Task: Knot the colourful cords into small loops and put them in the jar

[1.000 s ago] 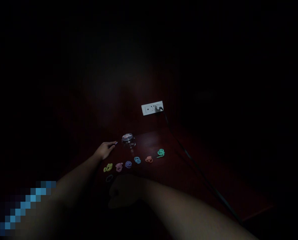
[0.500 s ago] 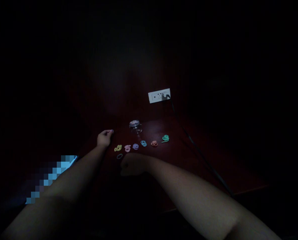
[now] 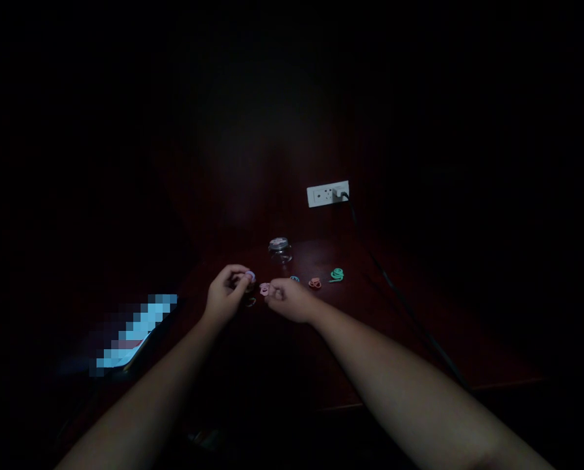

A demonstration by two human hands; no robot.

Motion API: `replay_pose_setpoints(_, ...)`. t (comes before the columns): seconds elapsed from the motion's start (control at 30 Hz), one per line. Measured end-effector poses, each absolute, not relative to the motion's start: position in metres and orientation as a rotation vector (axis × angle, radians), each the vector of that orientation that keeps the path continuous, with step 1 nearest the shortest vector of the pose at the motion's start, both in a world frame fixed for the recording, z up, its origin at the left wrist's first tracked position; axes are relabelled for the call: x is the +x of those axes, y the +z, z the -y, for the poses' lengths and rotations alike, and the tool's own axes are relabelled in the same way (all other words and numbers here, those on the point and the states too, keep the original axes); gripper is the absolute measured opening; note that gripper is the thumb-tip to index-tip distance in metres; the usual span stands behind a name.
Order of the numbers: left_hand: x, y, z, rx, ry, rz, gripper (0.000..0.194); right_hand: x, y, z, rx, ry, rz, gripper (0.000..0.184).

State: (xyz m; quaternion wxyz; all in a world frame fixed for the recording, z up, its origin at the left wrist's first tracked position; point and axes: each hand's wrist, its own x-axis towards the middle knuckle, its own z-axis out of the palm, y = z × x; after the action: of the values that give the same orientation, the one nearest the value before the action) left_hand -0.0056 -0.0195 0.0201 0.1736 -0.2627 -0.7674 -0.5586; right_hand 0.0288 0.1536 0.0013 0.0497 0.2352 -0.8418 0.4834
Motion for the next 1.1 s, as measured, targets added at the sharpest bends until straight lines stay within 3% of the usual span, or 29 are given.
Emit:
replay_pose_setpoints(0.27,-0.001,0.021,0.013,-0.988,-1.445,2.344,0.015,0.029,0.008,-0.152,0.566,1.629,2.260,0.015)
replay_pose_setpoints(1.1,0.004,0.021,0.008,-1.124,-1.281,2.369,0.005,0.041,0.004,-0.157,0.539,1.425,2.323,0.011)
